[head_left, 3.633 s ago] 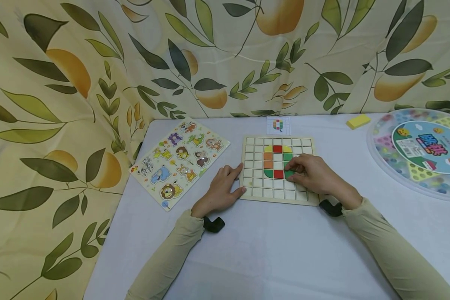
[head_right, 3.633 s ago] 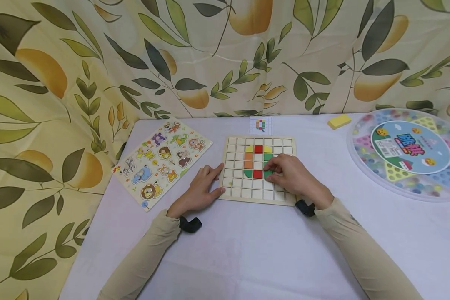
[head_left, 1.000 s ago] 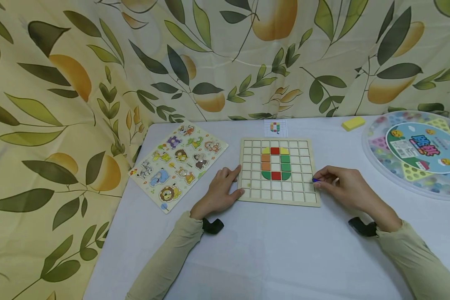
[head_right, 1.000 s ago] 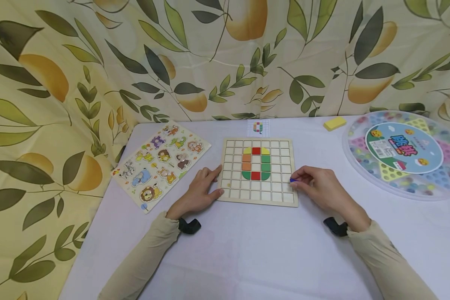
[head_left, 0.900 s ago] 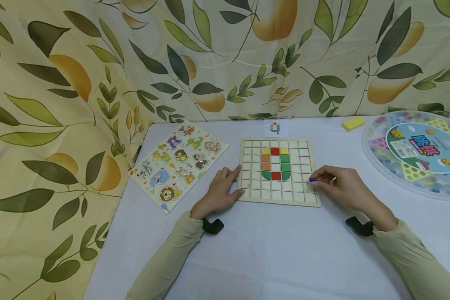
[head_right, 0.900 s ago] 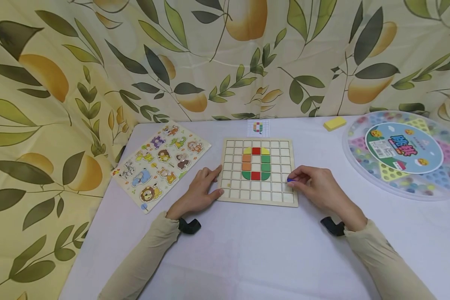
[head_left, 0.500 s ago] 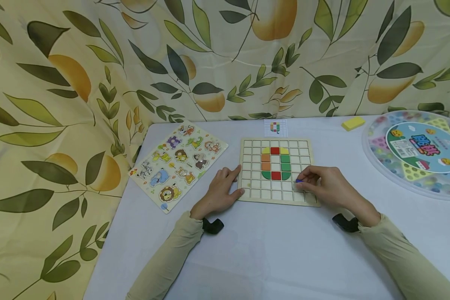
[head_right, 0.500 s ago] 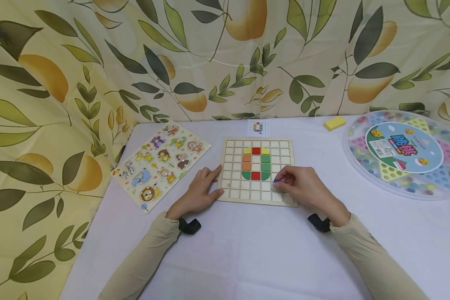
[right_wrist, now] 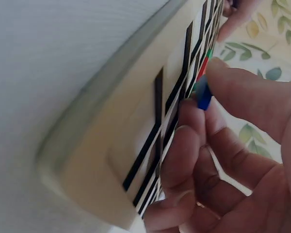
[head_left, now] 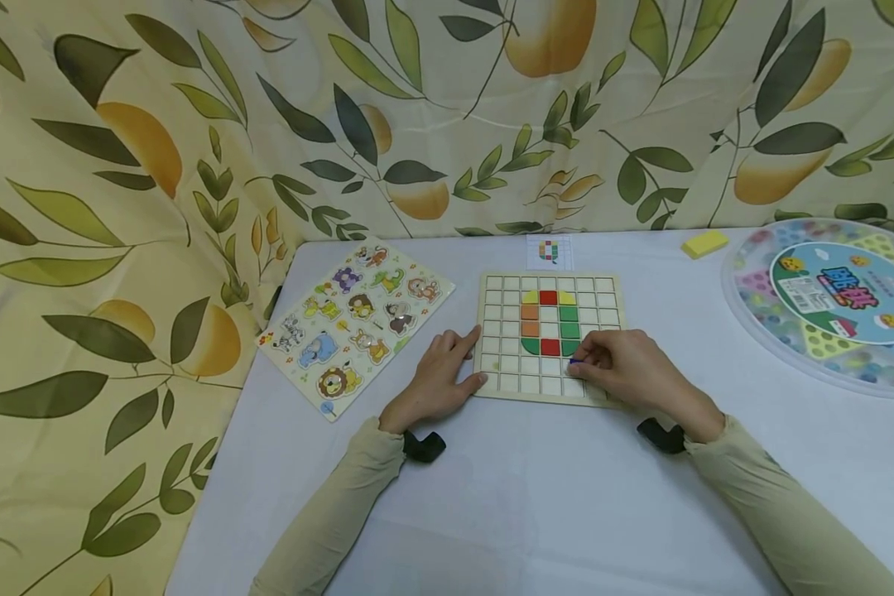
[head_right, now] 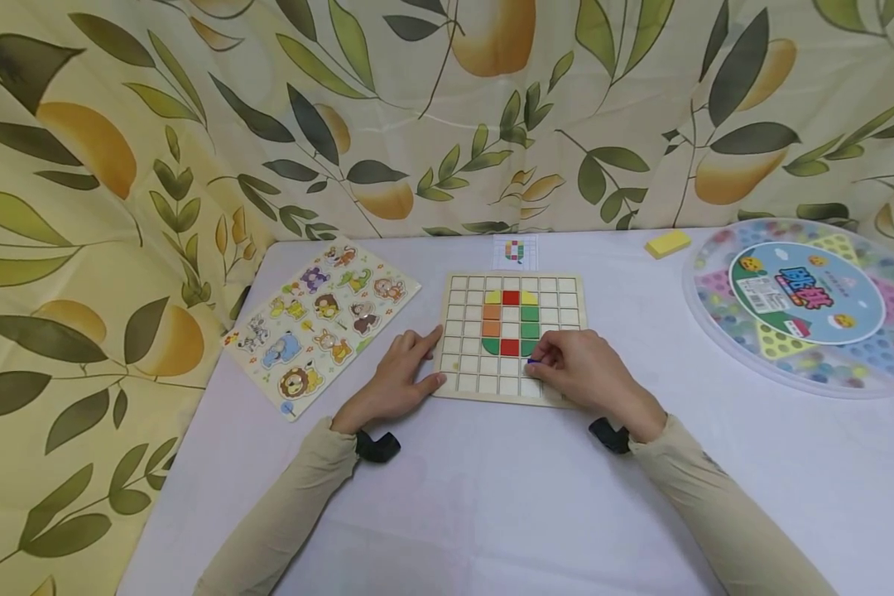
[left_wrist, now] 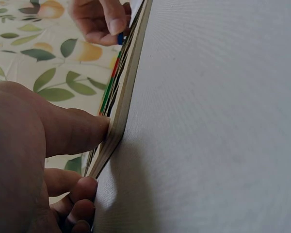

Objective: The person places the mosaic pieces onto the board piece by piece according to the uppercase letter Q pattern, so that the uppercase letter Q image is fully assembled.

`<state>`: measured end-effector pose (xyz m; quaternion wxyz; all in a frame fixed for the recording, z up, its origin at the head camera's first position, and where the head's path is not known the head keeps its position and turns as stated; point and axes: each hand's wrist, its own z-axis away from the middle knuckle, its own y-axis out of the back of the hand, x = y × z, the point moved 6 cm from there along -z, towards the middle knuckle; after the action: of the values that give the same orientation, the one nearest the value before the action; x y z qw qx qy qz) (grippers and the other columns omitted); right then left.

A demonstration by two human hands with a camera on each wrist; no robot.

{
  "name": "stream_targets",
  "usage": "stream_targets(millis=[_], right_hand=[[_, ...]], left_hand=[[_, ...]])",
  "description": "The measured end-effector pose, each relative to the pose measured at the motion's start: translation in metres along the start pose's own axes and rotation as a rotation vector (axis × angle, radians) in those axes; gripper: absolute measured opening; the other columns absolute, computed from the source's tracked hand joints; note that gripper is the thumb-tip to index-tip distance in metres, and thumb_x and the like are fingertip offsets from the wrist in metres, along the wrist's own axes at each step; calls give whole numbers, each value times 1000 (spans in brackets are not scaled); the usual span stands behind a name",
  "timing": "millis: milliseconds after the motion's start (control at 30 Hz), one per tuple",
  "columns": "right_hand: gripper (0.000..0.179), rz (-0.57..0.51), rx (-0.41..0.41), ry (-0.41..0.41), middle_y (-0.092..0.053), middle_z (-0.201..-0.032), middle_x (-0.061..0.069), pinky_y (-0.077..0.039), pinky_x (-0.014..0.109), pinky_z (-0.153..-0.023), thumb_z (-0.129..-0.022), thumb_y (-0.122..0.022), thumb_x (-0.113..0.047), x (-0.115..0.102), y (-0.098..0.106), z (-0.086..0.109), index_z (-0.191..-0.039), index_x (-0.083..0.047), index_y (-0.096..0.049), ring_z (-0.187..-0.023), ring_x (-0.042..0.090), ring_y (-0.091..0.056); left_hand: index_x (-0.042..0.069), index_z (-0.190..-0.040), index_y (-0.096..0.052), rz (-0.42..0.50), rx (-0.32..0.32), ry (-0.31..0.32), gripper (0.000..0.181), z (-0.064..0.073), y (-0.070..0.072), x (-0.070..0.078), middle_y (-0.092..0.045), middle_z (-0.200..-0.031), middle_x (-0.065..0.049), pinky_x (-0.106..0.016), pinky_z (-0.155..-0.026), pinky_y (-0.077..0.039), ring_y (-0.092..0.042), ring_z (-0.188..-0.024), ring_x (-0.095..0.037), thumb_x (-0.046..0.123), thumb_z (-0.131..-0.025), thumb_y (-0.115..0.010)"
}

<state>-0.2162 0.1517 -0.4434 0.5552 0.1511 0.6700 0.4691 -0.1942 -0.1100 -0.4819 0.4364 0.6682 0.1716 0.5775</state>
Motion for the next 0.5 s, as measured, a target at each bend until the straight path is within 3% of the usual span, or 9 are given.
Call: stream_targets(millis=[333,500], right_hand=[[23,15,-25,-14,-68,-77,-4,-45,27,-65,-89,-87,-31,-2,-4,-4,-91,-11,-74,-68,11,-58],[18,-18,-50,0,-67,-77,-4,-44,25,-63,-91,-86,-27,-1,-4,-3,-90,-12,-75,-68,11,-57]], left_hand=[[4,-166,-33,-9,5,-5,76,-2,0,0,-50,-113,-9,-29,-83,-30,-38,-100,-20,26,-102,-67],[3,-166,-33,-6,3,-1,76,0,0,-1,-49,-112,-9,-30,-84,-30,-37,-100,-20,26,-102,-67]])
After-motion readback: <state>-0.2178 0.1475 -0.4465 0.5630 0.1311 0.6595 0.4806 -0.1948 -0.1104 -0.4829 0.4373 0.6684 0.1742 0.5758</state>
